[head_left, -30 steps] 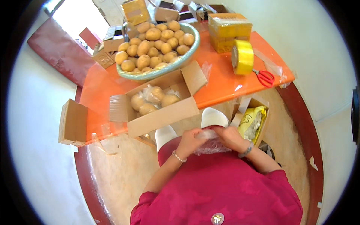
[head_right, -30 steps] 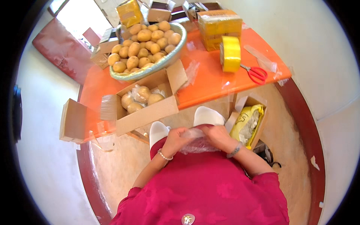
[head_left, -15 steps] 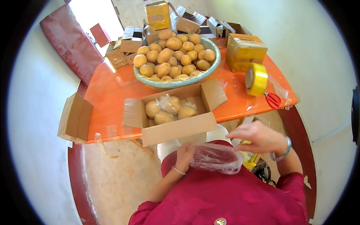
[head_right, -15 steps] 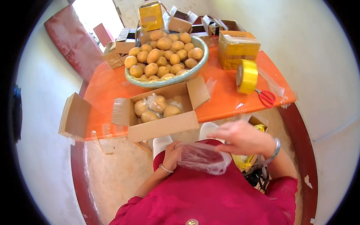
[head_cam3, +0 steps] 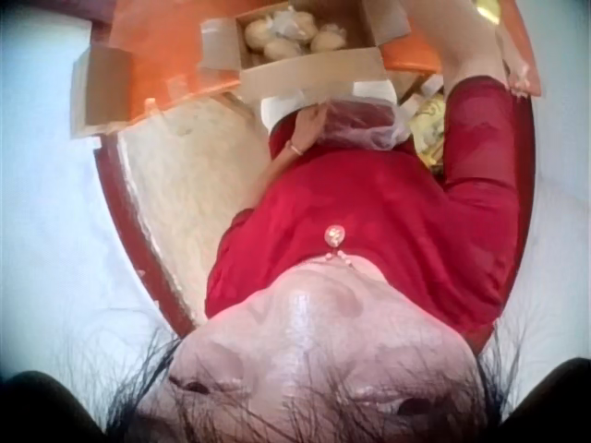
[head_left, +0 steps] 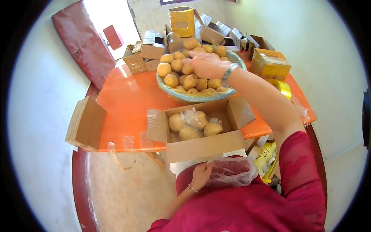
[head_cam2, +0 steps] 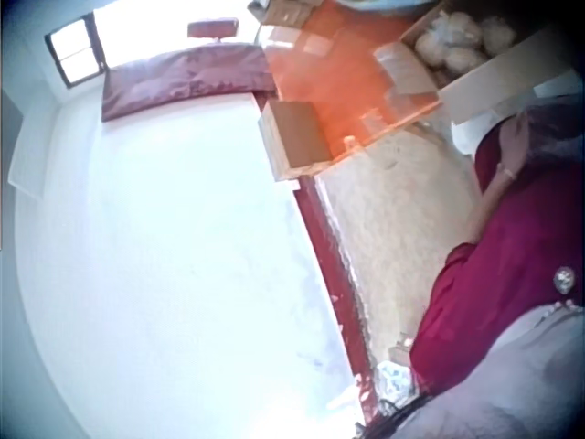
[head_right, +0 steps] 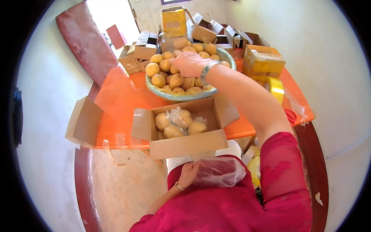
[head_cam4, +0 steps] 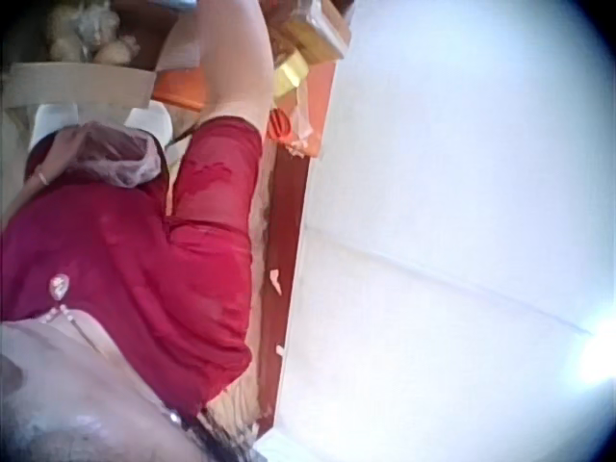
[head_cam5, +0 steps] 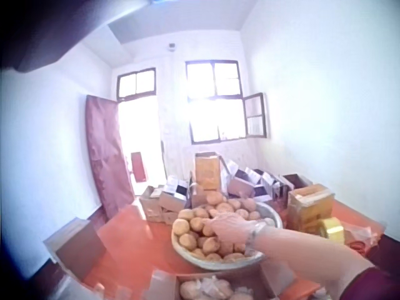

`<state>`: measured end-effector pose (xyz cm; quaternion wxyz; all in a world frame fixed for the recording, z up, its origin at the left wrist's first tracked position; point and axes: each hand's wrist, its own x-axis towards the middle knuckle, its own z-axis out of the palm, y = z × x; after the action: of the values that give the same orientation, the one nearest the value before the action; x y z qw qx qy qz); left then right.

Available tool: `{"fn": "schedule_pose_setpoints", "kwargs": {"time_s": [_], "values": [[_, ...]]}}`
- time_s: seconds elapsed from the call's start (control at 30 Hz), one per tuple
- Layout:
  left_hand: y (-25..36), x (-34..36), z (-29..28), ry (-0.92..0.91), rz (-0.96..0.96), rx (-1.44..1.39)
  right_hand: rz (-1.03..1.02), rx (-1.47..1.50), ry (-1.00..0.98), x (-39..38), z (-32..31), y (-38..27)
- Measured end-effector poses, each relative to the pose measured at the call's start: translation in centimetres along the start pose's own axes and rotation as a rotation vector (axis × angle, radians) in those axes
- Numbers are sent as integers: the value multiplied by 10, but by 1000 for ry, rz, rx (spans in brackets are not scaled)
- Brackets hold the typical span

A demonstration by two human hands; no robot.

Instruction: The person places round, light-brown fruits into a small cardboard box, wrapping each fruit in a thin plastic bag before placing it inside. After filling the box, the person closes the flaps and seals the box with clear packing tape, using scissors to cut the tape.

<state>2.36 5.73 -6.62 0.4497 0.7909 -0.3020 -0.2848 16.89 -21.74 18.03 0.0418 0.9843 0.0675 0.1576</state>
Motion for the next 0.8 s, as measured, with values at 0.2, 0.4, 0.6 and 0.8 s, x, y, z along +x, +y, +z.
{"fn": "schedule_pose_setpoints", "kwargs": {"time_s": [0.2,0.4,0.6,0.8], "values": [[-1,-3,-12,6,88,56,-43,-78,-80,22,13,2],[14,-2,-5,197,207,24,19,-135,28,1,5,11],[2,5,0,110,-9,-31,195,725,329,-120,-77,-28],[42,3,-3,132,61,-63,389,1118,-21,-277,-78,-111]]}}
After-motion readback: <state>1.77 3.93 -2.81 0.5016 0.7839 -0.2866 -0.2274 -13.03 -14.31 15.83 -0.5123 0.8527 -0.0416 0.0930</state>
